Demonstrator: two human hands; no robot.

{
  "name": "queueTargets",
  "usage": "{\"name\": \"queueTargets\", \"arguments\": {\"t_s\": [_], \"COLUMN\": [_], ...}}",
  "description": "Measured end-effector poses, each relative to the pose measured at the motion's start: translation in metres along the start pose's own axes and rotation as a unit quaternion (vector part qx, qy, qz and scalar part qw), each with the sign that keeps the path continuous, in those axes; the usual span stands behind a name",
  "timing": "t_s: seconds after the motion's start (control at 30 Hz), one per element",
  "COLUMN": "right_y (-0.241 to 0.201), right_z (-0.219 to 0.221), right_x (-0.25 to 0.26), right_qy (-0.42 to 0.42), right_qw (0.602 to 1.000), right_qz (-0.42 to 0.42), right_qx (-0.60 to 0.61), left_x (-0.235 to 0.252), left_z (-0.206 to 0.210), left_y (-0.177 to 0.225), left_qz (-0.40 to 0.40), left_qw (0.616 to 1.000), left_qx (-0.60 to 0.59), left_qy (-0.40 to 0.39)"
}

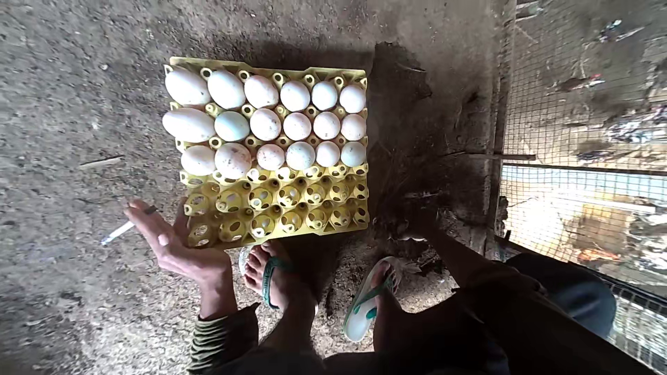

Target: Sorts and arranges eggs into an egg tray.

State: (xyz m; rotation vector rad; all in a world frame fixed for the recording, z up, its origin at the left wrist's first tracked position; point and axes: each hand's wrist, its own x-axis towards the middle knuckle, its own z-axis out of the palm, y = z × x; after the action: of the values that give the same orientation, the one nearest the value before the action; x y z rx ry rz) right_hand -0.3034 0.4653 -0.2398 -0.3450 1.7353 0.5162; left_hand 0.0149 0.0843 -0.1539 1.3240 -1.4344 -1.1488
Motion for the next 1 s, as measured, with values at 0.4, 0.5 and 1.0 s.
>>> {"name": "queueTargets", "arguments": {"t_s": [0.4,0.5,1.0], "right_y": [-0.044,-0.085,-0.142], "right_z": [-0.087,-0.104,-0.064], "right_x": [-0.124,-0.173,-0.196], "right_qy": [0.159,0.285,0.451], "right_qw": [0.900,0.818,0.723], "right_qz": [-0.126,-0.284,-0.483], "right_qx": [0.387,0.412,0.200], "left_x": [0.000,-0.001,-0.001], "left_z": [0.000,0.000,-0.003], "left_y": [-0.001,-0.003,-0.005], "left_qz": [-0.006,-0.009,0.021], "left_qw": [1.000,1.000,1.000], "left_qx": [-0.022,-0.004,-0.020], "left_qy": [0.004,0.003,-0.010]}}
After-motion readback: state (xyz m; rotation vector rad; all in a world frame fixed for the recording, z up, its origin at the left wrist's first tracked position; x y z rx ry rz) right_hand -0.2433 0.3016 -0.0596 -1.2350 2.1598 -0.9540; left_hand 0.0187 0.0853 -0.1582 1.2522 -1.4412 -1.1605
